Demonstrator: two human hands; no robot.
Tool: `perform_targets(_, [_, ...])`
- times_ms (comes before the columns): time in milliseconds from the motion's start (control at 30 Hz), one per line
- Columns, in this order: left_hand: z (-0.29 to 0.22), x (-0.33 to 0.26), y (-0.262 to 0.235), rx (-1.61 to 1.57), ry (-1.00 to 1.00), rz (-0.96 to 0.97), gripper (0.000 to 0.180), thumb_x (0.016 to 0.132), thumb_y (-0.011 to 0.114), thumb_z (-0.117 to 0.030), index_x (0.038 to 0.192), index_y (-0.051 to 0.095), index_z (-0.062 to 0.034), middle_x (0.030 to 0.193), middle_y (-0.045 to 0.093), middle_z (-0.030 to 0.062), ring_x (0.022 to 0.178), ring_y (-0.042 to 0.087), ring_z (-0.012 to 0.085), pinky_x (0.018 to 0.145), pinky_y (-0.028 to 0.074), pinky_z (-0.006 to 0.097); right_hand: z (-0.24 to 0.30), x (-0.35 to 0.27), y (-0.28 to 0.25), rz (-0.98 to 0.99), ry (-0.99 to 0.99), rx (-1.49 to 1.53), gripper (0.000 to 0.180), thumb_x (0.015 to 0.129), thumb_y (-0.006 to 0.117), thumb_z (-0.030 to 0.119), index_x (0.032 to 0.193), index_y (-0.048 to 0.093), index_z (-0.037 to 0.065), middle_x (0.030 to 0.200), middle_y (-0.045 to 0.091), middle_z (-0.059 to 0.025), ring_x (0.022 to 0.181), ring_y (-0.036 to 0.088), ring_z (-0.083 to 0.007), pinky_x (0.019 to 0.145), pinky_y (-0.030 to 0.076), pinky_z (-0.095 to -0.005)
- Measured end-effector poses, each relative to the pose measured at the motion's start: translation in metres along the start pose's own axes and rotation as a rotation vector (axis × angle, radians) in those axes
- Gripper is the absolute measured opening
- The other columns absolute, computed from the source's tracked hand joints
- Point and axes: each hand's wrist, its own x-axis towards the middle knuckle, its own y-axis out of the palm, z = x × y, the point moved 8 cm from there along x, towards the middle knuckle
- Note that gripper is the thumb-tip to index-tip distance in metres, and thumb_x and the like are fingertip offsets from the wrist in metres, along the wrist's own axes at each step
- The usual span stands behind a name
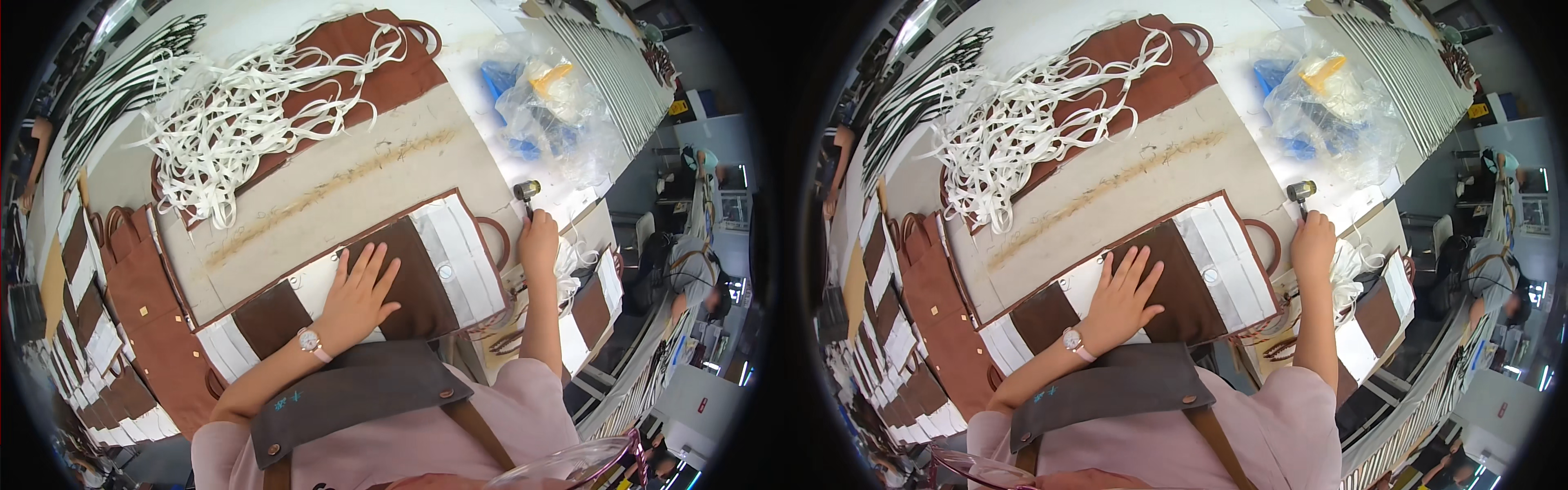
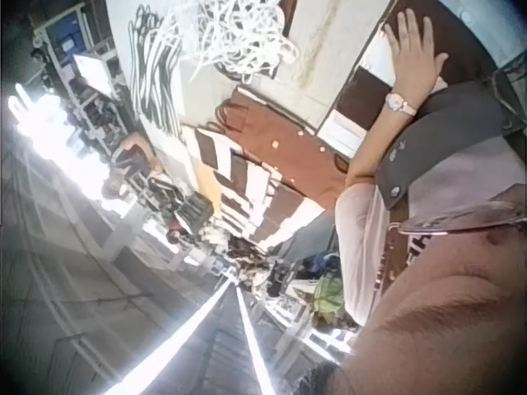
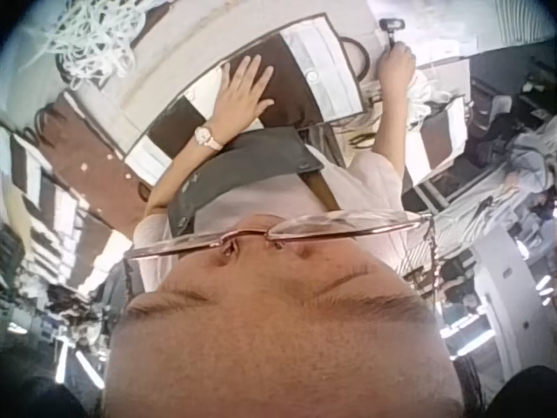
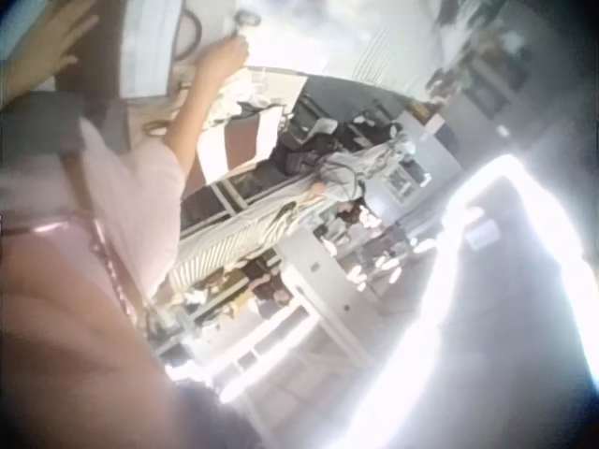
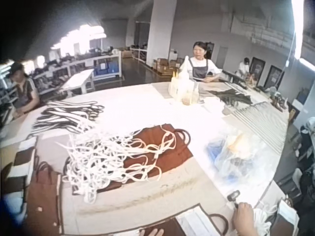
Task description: The person assembles a brown tote bag by hand, attaching white straps to the bag's interior and securing them with a hammer. They repeatedly position the straps, press them into place, and use a hammer to fasten them. The person also flips the bag and moves it aside to continue working on the next unit.
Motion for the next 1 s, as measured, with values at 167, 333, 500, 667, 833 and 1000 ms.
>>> perform_targets(167, [0.016,-0.04,-0.006,0.018,-0.001,0.01,0.069,0.086,0.071,-0.039,0.147,0.047,-0.0164,0.156,0.033,0.0219,0.145,0.03,0.0373,0.118,0.024,0.052,0.02,0.006,-0.027,0.053,-0.087,0.382,0.015,0.094,0.058,0.011,0.102,0.06,-0.001,0.093,0.065,-0.0217,0.087,0.061,-0.0415,0.076,0.049,-0.0482])
perform_targets(333, [0.019,-0.061,-0.012,0.101,-0.056,-0.01,0.062,0.093,0.062,-0.042,0.148,0.046,-0.0174,0.156,0.035,0.0196,0.146,0.03,0.0341,0.119,0.024,0.051,0.128,0.01,-0.079,0.194,-0.242,0.597,0.017,0.099,0.053,0.017,0.103,0.059,0.001,0.091,0.066,-0.0241,0.084,0.063,-0.0451,0.073,0.049,-0.0514])
perform_targets(500, [0.02,-0.061,-0.011,0.037,-0.037,-0.042,0.063,0.093,0.061,-0.041,0.149,0.044,-0.0181,0.157,0.032,0.0203,0.146,0.029,0.0355,0.119,0.022,0.052,0.133,-0.006,-0.017,0.467,-0.265,0.311,0.026,0.103,0.046,0.026,0.097,0.054,0.002,0.078,0.065,-0.0246,0.075,0.062,-0.048,0.069,0.047,-0.0562])
perform_targets(667, [0.02,-0.064,-0.013,0.047,-0.051,-0.064,0.063,0.093,0.061,-0.039,0.15,0.043,-0.0183,0.157,0.031,0.0201,0.147,0.029,0.0354,0.119,0.022,0.052,0.159,0.004,-0.075,0.45,-0.308,0.376,0.031,0.104,0.045,0.03,0.095,0.054,0.001,0.076,0.065,-0.0244,0.075,0.063,-0.0468,0.066,0.048,-0.0559])
perform_targets(833, [0.019,-0.061,-0.009,0.01,-0.032,-0.069,0.064,0.093,0.062,-0.04,0.15,0.043,-0.0181,0.158,0.03,0.0199,0.147,0.028,0.0352,0.119,0.021,0.052,0.192,-0.028,-0.035,0.556,-0.414,0.096,0.032,0.103,0.047,0.033,0.096,0.054,0.003,0.075,0.066,-0.0215,0.075,0.065,-0.0429,0.066,0.05,-0.0539])
perform_targets(1000, [0.021,-0.064,-0.01,-0.006,-0.037,-0.103,0.064,0.092,0.063,-0.04,0.149,0.044,-0.0178,0.158,0.03,0.0197,0.147,0.028,0.0352,0.12,0.021,0.052,0.193,-0.015,-0.079,0.551,-0.482,0.194,0.036,0.103,0.049,0.035,0.089,0.054,0.003,0.07,0.063,-0.0211,0.073,0.064,-0.042,0.063,0.048,-0.0517])
